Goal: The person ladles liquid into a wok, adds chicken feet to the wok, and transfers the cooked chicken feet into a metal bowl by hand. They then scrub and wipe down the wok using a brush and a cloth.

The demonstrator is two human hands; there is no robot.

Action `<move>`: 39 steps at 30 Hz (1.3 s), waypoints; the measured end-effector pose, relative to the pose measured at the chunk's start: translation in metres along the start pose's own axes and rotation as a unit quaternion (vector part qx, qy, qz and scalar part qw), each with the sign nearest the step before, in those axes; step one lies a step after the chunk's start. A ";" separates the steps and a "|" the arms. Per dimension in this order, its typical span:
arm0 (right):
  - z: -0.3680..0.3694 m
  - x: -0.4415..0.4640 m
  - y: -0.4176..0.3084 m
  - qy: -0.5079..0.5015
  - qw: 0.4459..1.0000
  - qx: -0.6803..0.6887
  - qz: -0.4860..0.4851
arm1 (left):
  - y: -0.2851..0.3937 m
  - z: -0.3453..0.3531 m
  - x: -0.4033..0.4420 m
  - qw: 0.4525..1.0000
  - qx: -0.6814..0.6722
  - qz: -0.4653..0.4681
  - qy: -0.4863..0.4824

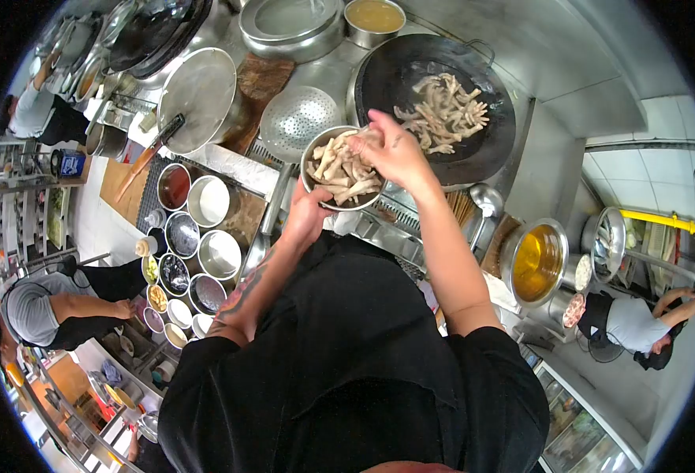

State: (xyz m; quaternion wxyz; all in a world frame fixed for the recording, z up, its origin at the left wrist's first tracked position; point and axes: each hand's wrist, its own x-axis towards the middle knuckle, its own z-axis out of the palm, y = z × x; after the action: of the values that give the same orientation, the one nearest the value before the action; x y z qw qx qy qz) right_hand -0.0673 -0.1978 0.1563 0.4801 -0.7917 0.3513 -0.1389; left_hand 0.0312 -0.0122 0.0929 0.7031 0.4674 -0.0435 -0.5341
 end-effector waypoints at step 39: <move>-0.179 0.092 0.194 0.150 0.894 -0.422 0.010 | -0.011 -0.022 -0.010 0.996 0.005 -0.015 0.089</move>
State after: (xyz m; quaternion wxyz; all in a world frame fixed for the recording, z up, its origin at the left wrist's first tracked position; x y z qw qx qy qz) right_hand -0.1830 -0.4366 0.0685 0.0441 -0.8858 0.4530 -0.0903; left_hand 0.0317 0.0091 0.0767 0.6938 0.5172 0.0238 -0.5005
